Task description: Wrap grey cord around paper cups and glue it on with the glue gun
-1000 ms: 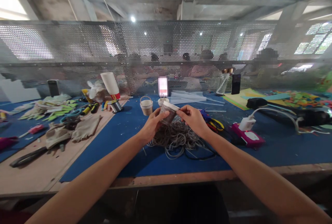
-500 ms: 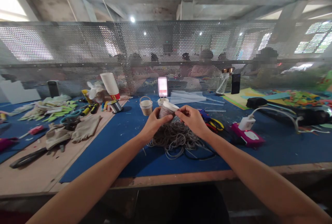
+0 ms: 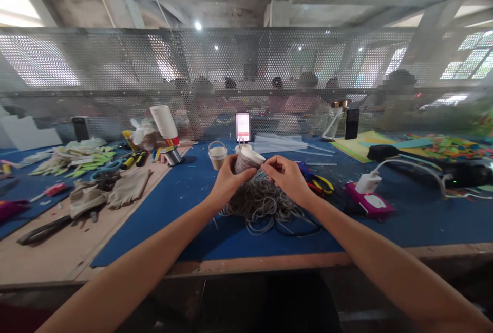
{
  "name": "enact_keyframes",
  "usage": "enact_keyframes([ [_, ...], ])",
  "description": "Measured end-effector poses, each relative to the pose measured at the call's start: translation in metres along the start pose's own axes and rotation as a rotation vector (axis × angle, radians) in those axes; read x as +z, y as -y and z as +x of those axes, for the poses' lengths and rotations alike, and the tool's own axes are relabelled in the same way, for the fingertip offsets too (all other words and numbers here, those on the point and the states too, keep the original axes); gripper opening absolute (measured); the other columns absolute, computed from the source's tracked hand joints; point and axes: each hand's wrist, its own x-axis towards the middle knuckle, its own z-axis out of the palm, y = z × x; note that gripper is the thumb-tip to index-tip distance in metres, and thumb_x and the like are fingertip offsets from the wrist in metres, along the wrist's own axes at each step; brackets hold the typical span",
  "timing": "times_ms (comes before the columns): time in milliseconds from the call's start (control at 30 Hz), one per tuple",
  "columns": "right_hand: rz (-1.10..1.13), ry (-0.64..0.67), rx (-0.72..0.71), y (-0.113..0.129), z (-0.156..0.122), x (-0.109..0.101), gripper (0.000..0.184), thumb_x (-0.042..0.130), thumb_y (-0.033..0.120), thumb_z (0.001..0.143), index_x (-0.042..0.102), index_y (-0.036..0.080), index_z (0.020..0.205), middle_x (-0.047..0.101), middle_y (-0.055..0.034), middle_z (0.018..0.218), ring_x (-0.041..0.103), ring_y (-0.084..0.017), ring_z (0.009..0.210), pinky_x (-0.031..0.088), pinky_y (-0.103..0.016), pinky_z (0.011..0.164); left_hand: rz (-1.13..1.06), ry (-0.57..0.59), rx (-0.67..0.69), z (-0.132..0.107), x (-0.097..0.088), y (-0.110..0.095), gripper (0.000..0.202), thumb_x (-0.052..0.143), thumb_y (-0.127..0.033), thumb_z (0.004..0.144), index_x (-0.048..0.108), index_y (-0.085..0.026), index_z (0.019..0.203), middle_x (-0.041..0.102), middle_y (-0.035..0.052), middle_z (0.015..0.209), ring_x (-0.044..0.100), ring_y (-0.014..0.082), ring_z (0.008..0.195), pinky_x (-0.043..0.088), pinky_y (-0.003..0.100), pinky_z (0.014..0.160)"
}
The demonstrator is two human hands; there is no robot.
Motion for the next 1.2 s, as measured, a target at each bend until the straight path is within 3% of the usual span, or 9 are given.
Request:
enact_keyframes([
  [233,0.005,0.038,-0.054,0.005,-0.007,0.002,0.031,0.069,0.053,0.092,0.068,0.022,0.091,0.062,0.0022,0.068,0.054,-0.013,0.059,0.043,-0.027,0.057,0.051,-0.035,0.008,0.001,-0.001,0.002,0.067,0.088,-0.046,0.068,0.06,-0.016,0.121,0.067,0.0117,0.116,0.063,0.0286,0.107,0.049,0.044,0.097],
  [567,0.008,-0.068,-0.065,0.009,-0.008,0.0,0.029,0.067,0.05,0.094,0.067,0.021,0.089,0.06,0.0028,0.064,0.052,-0.011,0.055,0.043,-0.027,0.056,0.078,-0.037,0.033,0.0,-0.002,0.003,0.066,0.088,-0.045,0.069,0.06,-0.016,0.121,0.066,0.0119,0.115,0.062,0.0288,0.108,0.049,0.045,0.098],
  [967,-0.039,-0.081,-0.094,0.003,-0.004,0.0,0.025,0.067,0.045,0.095,0.068,0.021,0.089,0.06,0.0038,0.063,0.055,-0.012,0.056,0.044,-0.026,0.058,0.085,-0.028,0.029,0.001,-0.002,0.004,0.063,0.084,-0.047,0.073,0.059,-0.016,0.123,0.067,0.0121,0.119,0.064,0.0293,0.111,0.049,0.044,0.097],
  [1067,-0.073,0.008,-0.155,0.003,-0.006,0.001,0.024,0.065,0.044,0.097,0.071,0.021,0.094,0.063,0.0029,0.067,0.058,-0.013,0.061,0.045,-0.026,0.061,0.054,-0.042,0.013,0.003,-0.003,0.006,0.063,0.085,-0.047,0.072,0.06,-0.016,0.122,0.068,0.0117,0.117,0.064,0.0291,0.109,0.05,0.042,0.096],
  [1200,-0.214,0.133,-0.384,0.004,-0.013,0.004,0.027,0.061,0.041,0.101,0.074,0.021,0.088,0.069,-0.0021,0.084,0.06,-0.013,0.071,0.046,-0.027,0.066,-0.019,-0.084,-0.02,0.008,-0.004,0.011,0.063,0.086,-0.047,0.07,0.062,-0.015,0.118,0.069,0.0104,0.112,0.064,0.027,0.103,0.05,0.04,0.092],
])
